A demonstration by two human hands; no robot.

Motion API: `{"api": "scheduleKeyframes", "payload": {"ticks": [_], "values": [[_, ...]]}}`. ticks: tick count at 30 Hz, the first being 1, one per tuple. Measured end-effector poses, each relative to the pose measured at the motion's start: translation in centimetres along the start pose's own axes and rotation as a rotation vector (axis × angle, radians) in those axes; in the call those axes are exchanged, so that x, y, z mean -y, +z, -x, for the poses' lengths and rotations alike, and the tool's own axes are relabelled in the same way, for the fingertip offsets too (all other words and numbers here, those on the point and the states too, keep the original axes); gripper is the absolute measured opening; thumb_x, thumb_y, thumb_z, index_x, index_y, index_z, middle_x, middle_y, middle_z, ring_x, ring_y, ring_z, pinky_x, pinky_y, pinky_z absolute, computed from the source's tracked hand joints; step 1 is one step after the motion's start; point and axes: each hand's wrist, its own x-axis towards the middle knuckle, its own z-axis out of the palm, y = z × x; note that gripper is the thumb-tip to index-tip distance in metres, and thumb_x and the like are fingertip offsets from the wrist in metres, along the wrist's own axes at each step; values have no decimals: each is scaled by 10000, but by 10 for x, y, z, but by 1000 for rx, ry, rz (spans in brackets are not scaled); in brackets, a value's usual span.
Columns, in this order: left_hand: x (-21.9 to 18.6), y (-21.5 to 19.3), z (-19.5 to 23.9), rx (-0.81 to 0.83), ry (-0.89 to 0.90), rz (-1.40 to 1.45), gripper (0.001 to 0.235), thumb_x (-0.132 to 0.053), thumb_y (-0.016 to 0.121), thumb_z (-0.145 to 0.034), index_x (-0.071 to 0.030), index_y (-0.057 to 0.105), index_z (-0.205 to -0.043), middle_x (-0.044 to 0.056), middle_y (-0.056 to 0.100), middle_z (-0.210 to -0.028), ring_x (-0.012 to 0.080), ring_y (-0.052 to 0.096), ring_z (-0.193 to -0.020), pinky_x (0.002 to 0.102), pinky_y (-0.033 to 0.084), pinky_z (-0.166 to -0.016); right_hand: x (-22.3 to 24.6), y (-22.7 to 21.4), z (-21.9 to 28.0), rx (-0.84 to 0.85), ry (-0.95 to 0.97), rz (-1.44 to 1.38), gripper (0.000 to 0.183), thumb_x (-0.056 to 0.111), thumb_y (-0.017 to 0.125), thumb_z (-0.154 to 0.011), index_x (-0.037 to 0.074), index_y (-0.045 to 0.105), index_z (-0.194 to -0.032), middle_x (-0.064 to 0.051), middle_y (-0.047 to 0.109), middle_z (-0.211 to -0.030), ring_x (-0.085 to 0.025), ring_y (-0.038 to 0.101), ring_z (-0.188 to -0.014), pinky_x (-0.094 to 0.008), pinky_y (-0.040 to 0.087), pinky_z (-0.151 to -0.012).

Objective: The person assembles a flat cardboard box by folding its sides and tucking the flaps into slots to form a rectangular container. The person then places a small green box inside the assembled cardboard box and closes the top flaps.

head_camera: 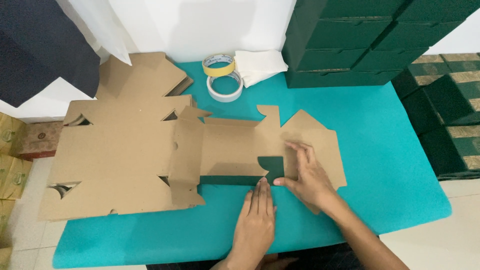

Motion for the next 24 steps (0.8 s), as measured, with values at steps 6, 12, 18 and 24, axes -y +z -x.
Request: {"api": "scheduleKeyframes", "payload": {"ticks": [6,12,18,24], "values": [[9,8,-4,53,50,129,459,-213,344,-1028,33,432,-1406,209,472,-1426,279,498,-1222,373,452,-966,-42,-31,-13,38,-122,208,1045,675,733,-619,249,336,-1487,18,346,-1560,-207,305,-1429,-476,275,-1038],[18,18,-29,6,140,65,502,-172,403,-1007,-25,384,-1486,219,538,-1337,263,543,-1133,330,484,-879,-44,-59,-36,61,-284,195,699,535,427,-940,154,311,-1515,-87,344,-1562,-285,307,-1441,-491,245,-1114],[21,32,-41,-59,202,88,476,-68,488,-973,-13,448,-1444,191,528,-1249,247,565,-1044,325,531,-838,-27,-61,-55,91,-432,240,599,450,457,-969,159,392,-1488,-81,400,-1543,-287,276,-1472,-545,217,-1143],[37,8,-38,-93,290,105,443,-101,425,-1046,-80,425,-1489,99,561,-1040,201,562,-827,350,523,-732,-43,-57,-43,-31,-444,391,698,574,556,-878,183,442,-1445,-84,500,-1412,-264,441,-1342,-478,295,-1069]]}}
